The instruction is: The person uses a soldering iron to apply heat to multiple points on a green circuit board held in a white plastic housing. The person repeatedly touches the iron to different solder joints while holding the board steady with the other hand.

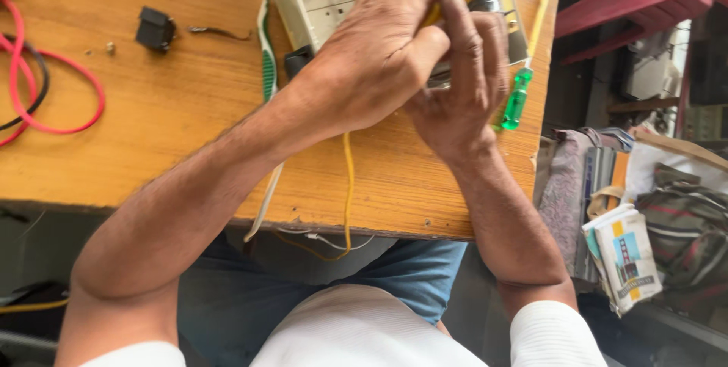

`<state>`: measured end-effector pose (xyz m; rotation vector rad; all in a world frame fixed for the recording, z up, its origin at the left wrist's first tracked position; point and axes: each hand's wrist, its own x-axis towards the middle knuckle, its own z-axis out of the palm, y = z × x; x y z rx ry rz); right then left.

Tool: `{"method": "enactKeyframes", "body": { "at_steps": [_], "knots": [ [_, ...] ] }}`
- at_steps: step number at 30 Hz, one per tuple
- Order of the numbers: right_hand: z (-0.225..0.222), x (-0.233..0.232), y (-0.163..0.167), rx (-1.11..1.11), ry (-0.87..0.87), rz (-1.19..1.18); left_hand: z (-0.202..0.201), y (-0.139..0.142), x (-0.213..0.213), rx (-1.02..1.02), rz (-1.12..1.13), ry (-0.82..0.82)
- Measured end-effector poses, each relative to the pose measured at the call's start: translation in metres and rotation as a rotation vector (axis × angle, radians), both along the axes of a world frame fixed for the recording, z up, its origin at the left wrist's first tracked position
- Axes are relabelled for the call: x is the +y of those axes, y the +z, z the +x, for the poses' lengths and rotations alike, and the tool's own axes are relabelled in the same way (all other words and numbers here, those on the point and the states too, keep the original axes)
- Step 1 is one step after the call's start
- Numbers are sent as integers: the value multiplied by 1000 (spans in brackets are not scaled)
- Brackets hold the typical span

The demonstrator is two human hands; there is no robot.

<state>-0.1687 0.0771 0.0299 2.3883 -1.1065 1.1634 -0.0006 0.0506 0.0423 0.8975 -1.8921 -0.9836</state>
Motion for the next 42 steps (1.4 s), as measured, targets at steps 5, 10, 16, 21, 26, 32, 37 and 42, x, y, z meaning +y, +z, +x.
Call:
{"method": "enactKeyframes", "body": {
  "at_steps": [5, 10, 16, 21, 26, 32, 37, 42],
  "knots": [
    [-18, -12, -3, -95, -98, -47, 3, 3, -16, 139, -146, -88],
    [-45, -14, -11, -724, 180, 45, 21, -9, -26, -319, 247, 2],
    [-95, -17, -15, -1276, 406, 257, 11, -36, -12, -366, 81, 83],
    [-109, -2, -34, -1385, 354, 492, 5, -39, -18, -662, -147, 91],
    [-105, 2, -39, -1403, 293, 550, 16, -29, -27, -811, -48, 69],
    [-102, -2, -47, -1340, 285, 543, 20, -25, -38, -785, -84, 27],
    [-100, -6, -56, -1303, 266, 505, 23, -29, -40, -701, -72, -32],
    [-95, -11, -62, -1222, 282, 505, 29, -42, -39, -509, -229, 19]
  ]
}}
